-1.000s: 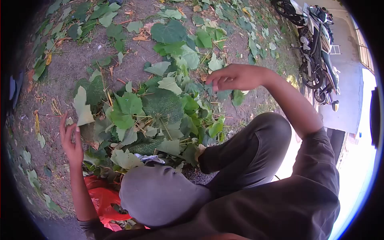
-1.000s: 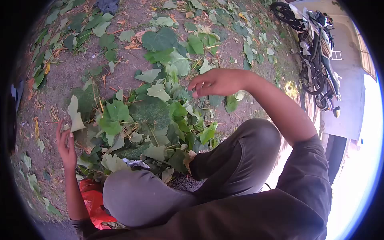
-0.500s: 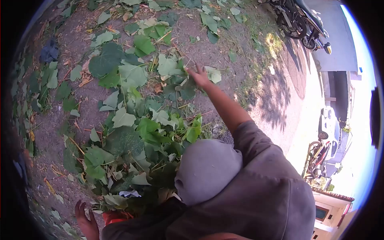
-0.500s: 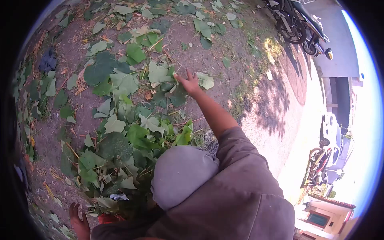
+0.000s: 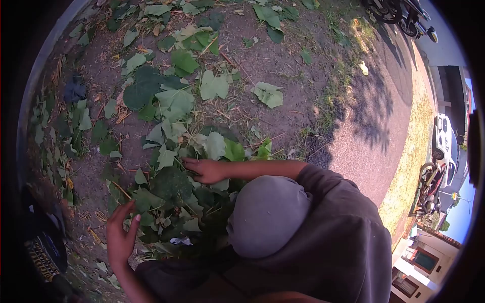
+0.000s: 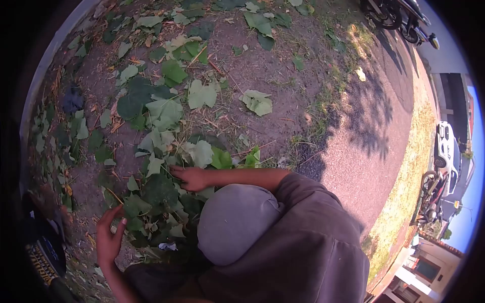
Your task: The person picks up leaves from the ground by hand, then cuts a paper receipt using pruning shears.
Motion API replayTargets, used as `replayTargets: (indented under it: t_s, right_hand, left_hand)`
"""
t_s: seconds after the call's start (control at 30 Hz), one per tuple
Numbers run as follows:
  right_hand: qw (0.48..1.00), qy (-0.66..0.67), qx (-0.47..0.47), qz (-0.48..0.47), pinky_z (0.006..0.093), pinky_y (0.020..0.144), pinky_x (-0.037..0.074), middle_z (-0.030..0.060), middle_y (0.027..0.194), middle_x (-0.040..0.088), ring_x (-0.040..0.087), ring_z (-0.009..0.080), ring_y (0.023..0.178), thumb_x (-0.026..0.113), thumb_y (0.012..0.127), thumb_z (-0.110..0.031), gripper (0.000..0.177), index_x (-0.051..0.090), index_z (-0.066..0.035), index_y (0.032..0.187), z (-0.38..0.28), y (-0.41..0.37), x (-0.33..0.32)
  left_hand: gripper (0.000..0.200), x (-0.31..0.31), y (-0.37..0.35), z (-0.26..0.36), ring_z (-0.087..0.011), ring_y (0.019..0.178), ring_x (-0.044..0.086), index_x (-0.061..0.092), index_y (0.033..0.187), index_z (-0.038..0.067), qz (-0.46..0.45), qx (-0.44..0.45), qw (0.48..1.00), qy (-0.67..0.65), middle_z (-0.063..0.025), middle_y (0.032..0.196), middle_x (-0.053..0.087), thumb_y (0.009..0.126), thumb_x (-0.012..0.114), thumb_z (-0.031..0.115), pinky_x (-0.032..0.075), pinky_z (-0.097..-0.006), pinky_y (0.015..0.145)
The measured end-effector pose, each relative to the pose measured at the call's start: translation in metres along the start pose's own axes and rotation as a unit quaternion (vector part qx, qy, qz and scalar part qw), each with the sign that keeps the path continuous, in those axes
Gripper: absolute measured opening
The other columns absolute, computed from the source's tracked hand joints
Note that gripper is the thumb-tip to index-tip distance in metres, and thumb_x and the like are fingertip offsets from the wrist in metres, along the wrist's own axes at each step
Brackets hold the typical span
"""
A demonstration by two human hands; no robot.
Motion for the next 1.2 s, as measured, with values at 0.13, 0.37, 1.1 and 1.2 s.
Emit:
replayTargets:
  t_s: [0.13,0.37,1.1,1.2]
  right_hand:
    - [0.981,-0.016,-0.081,-0.176,0.0515,0.108,0.048,0.0300,0.161,0.036,0.056,0.0479,0.128,0.057,0.095,-0.025,0.064,0.042,0.005,0.149,-0.006,-0.006,0.066]
    - [0.938,-0.042,-0.120,-0.321,0.0513,0.108,0.047,0.0294,0.146,0.053,0.056,0.0453,0.130,0.061,0.095,-0.031,0.060,0.053,0.007,0.142,-0.047,-0.013,0.099]
    - [0.849,-0.214,0.384,0.294,0.0700,0.125,0.004,0.0182,0.177,0.003,-0.001,0.0453,0.162,0.060,0.076,-0.087,0.115,0.022,-0.031,0.169,0.116,0.228,-0.340]
    - [0.850,-0.306,0.262,0.339,0.0669,0.124,0.021,0.0153,0.171,0.026,0.020,0.0403,0.159,0.072,0.085,-0.055,0.092,0.040,-0.015,0.161,0.105,0.237,-0.313]
  left_hand:
    - [0.042,-0.006,0.000,-0.018,-0.0342,0.110,0.069,0.064,0.135,0.000,0.026,-0.031,0.999,-0.020,-0.0196,0.118,0.071,0.095,0.069,0.010,0.051,-0.0420,0.100]
    - [0.049,-0.001,-0.004,-0.024,-0.0296,0.109,0.070,0.060,0.142,0.003,-0.016,-0.062,0.997,-0.035,-0.0172,0.119,0.072,0.094,0.072,0.013,0.051,-0.0417,0.099]
    - [0.055,0.009,-0.075,-0.067,-0.0295,0.110,0.071,0.058,0.145,0.002,-0.026,-0.210,0.974,-0.083,-0.0190,0.121,0.073,0.095,0.074,0.020,0.053,-0.0421,0.099]
    - [0.055,0.009,-0.073,-0.064,-0.0240,0.108,0.070,0.056,0.146,0.000,-0.041,-0.209,0.975,-0.069,-0.0151,0.120,0.072,0.095,0.073,0.014,0.052,-0.0389,0.100]
Point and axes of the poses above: each hand's wrist, its own y-axis towards the middle knuckle, its own x-axis out of the palm, z = x × y, the point moved 7 cm from there along y, towards the middle knuckle
